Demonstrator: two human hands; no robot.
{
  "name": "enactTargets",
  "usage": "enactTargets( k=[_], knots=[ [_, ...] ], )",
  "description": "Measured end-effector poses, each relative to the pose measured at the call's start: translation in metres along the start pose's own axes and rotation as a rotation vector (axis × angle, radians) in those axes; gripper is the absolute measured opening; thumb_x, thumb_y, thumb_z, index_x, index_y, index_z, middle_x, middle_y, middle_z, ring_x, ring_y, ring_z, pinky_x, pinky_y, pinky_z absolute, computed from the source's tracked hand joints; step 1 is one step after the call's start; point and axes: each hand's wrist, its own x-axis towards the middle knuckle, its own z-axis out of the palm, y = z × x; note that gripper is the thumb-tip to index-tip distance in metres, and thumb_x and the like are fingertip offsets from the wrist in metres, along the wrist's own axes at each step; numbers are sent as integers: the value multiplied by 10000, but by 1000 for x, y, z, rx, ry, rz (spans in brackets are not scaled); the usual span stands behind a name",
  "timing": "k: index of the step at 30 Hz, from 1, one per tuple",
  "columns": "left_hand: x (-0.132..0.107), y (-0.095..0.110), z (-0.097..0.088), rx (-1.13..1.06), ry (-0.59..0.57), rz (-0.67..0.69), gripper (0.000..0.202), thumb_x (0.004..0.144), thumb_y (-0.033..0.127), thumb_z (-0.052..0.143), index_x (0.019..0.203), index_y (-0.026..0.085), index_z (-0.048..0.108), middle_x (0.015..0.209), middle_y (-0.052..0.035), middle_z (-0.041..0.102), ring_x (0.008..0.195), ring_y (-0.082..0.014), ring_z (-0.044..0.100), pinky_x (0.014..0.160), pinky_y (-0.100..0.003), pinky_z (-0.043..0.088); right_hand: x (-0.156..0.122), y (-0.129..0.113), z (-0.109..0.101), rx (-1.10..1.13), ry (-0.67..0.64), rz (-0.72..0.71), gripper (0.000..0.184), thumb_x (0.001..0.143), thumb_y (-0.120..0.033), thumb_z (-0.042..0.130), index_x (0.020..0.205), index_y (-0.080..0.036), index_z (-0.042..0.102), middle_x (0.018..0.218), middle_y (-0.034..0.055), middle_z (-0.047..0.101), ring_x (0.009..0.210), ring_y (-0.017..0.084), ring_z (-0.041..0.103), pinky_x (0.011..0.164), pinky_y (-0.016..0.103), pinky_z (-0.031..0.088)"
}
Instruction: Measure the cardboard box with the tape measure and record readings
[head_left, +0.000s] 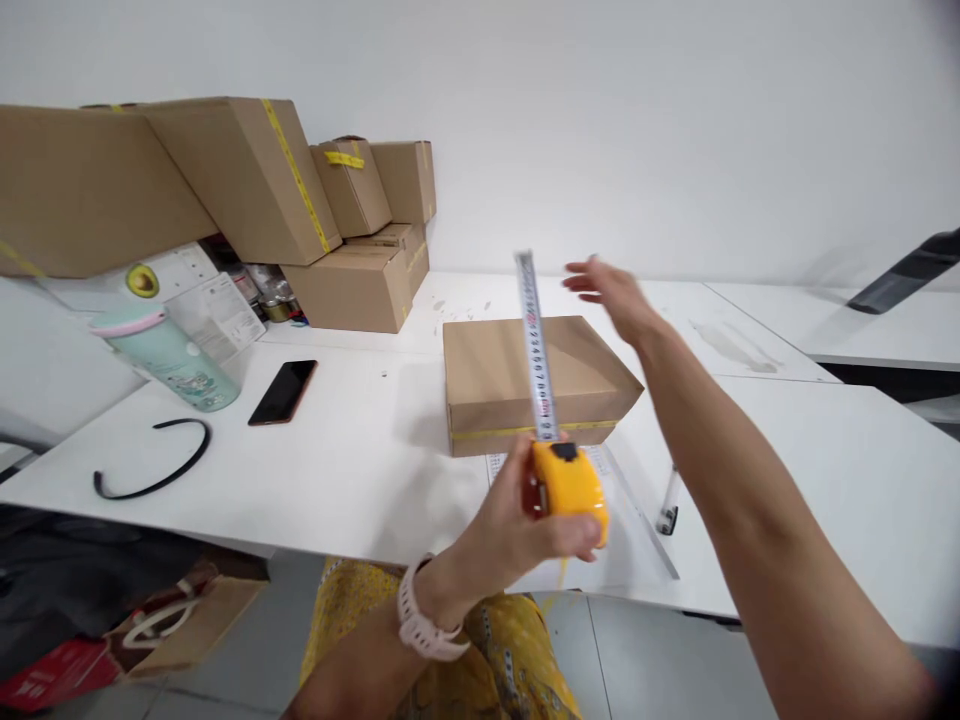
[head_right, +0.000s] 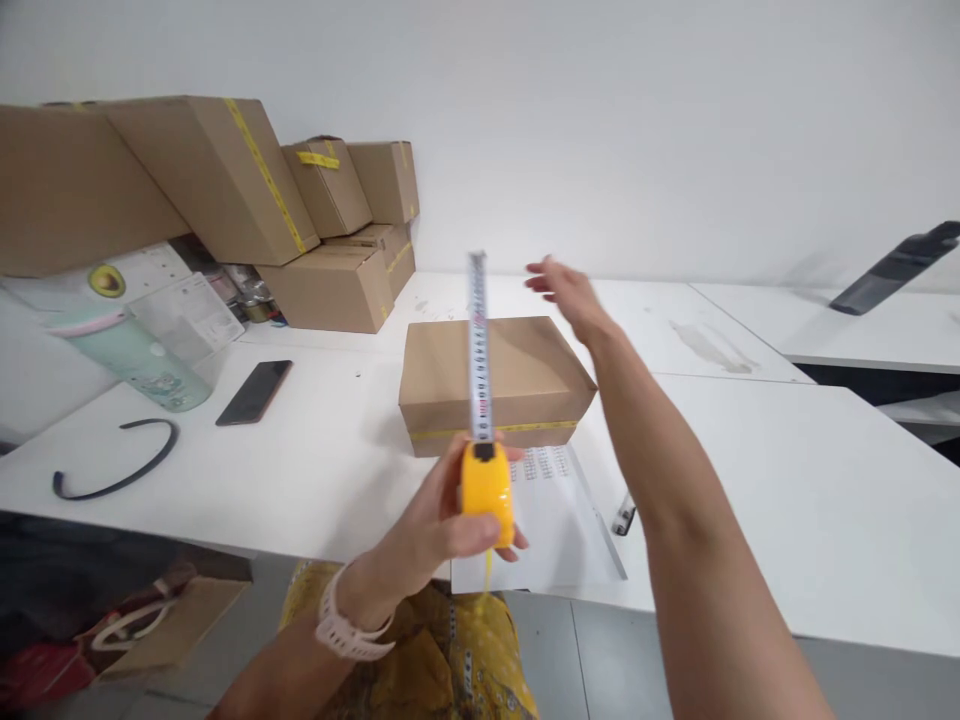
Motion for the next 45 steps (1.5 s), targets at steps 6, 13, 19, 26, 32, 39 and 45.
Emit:
enactTargets(
  k=[6, 13, 19, 26, 32, 39, 45],
  knots=[
    [-41, -11, -68, 356, 440, 203, 827, 767, 370, 842, 1438, 297, 365, 1150, -29, 576, 924, -199, 686, 804, -357, 603, -73, 49, -66, -194, 275, 116, 679, 949, -789, 387, 1042, -214, 737, 760, 98, 662, 741, 246, 626, 758, 438, 527],
    [-6, 23, -96, 283, 365, 200, 667, 682, 463, 857, 1179, 214, 489, 978, -2, 620, 718, -159, 687, 640, -332, 621, -122, 43, -49, -285, -21, 48, 721, 880, -784, 552, 1420, -311, 620, 1002, 65, 707, 818, 225, 645, 742, 396, 573],
    [14, 82, -103, 321, 360, 339, 594, 704, 448, 827, 1127, 202, 489, 870, 1, 681, 542, -171, 684, 577, -352, 595, -79, 13, -48, -300, 103, -131, 457, 832, -704, 681, 970, -275, 754, 894, 78, 685, 808, 256, 630, 671, 412, 549],
    [-4, 69, -73, 396, 310, 407, 675, 681, 386, 888, 1213, 234, 501, 1073, -32, 655, 703, -139, 675, 621, -291, 584, -65, 23, -32, -362, 147, -310, 267, 945, -485, 569, 943, -252, 698, 1220, 112, 669, 1041, 283, 640, 891, 479, 531],
    [-28, 18, -19, 255, -107, 18, 681, 695, 368, 877, 1270, 228, 539, 1026, -22, 621, 755, -116, 591, 647, -245, 511, -65, 15, -21, -628, 134, -457, 282, 984, -267, 395, 1059, -276, 666, 1037, 87, 734, 1051, 312, 630, 1002, 535, 437],
    [-21, -18, 4, -24, -110, -106, 607, 678, 311, 874, 1152, 229, 503, 1037, -7, 553, 752, -101, 582, 656, -255, 553, -65, 17, -16, -727, 142, -469, 292, 1012, -238, 323, 1087, -281, 602, 1058, 76, 738, 984, 287, 646, 1016, 512, 394],
    [-24, -35, 15, -95, -121, -122, 614, 662, 275, 894, 1137, 219, 508, 997, 8, 549, 725, -91, 563, 667, -260, 557, -70, 13, -16, -776, 109, -528, 432, 1032, -250, 282, 1357, -319, 557, 1059, 75, 712, 994, 302, 612, 968, 503, 382]
  ],
)
